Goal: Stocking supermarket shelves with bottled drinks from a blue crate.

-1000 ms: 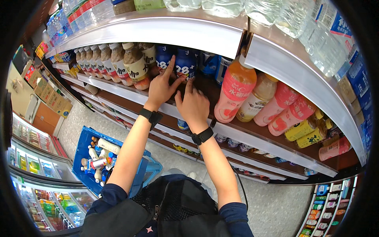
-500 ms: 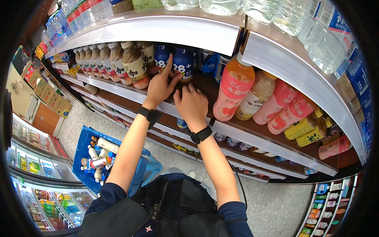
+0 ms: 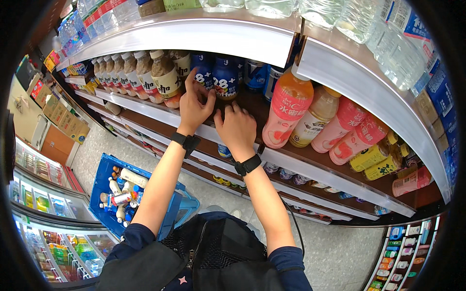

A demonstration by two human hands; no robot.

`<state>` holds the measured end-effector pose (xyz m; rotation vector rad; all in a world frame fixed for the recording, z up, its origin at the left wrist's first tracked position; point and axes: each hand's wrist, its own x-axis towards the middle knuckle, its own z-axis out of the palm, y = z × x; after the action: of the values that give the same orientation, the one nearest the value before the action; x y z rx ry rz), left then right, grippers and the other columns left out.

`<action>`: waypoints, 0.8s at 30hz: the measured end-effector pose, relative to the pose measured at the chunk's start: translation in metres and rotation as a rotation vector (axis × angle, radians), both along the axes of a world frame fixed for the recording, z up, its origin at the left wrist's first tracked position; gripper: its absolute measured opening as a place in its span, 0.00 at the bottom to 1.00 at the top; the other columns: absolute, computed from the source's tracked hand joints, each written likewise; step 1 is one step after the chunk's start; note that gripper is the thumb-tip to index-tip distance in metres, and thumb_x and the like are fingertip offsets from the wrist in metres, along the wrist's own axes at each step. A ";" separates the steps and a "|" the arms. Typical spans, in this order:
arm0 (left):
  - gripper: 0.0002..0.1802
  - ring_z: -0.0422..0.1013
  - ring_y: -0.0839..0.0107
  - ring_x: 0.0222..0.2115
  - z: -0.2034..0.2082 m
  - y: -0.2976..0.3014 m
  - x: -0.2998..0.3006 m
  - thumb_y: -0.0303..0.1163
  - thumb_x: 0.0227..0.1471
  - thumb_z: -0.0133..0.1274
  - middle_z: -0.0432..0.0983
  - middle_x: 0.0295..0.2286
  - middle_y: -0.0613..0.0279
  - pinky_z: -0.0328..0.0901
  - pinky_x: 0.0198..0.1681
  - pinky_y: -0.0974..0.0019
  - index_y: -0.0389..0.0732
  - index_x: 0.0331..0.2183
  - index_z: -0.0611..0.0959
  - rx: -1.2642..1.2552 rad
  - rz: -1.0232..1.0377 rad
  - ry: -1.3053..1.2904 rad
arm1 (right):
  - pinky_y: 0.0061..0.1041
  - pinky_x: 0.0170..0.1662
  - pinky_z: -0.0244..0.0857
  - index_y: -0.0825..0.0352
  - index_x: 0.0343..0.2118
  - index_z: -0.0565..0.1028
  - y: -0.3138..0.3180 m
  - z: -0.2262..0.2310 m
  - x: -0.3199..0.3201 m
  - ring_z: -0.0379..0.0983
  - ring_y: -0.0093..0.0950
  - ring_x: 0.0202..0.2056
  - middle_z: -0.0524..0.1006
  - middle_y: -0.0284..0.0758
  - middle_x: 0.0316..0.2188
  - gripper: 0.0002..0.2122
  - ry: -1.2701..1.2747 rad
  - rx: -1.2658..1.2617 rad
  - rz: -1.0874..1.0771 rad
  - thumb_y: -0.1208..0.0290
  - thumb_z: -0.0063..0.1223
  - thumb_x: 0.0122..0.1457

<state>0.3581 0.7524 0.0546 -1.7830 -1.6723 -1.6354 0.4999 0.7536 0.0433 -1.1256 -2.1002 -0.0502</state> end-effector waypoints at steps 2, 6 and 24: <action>0.39 0.71 0.68 0.17 -0.002 0.000 0.000 0.32 0.44 0.59 0.73 0.20 0.62 0.66 0.20 0.68 0.32 0.55 0.62 0.090 0.023 -0.046 | 0.33 0.38 0.71 0.68 0.34 0.79 -0.001 0.001 0.000 0.77 0.37 0.35 0.79 0.42 0.39 0.15 0.012 0.002 0.004 0.60 0.51 0.54; 0.40 0.71 0.68 0.17 -0.001 -0.001 0.003 0.35 0.43 0.60 0.72 0.22 0.61 0.65 0.20 0.68 0.33 0.55 0.62 0.134 -0.002 -0.038 | 0.33 0.32 0.70 0.67 0.27 0.76 0.002 -0.005 0.000 0.76 0.36 0.30 0.79 0.42 0.36 0.13 0.073 0.094 0.004 0.60 0.50 0.53; 0.14 0.64 0.65 0.10 -0.016 -0.014 0.006 0.35 0.47 0.58 0.66 0.10 0.62 0.57 0.14 0.66 0.42 0.17 0.75 0.078 -0.073 0.234 | 0.32 0.32 0.69 0.65 0.38 0.75 0.003 -0.008 -0.001 0.76 0.35 0.30 0.78 0.37 0.31 0.13 0.037 0.078 0.027 0.64 0.52 0.51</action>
<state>0.3641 0.7380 0.0390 -1.9321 -1.4379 -1.4337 0.4992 0.7564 0.0357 -1.0444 -2.0626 -0.0976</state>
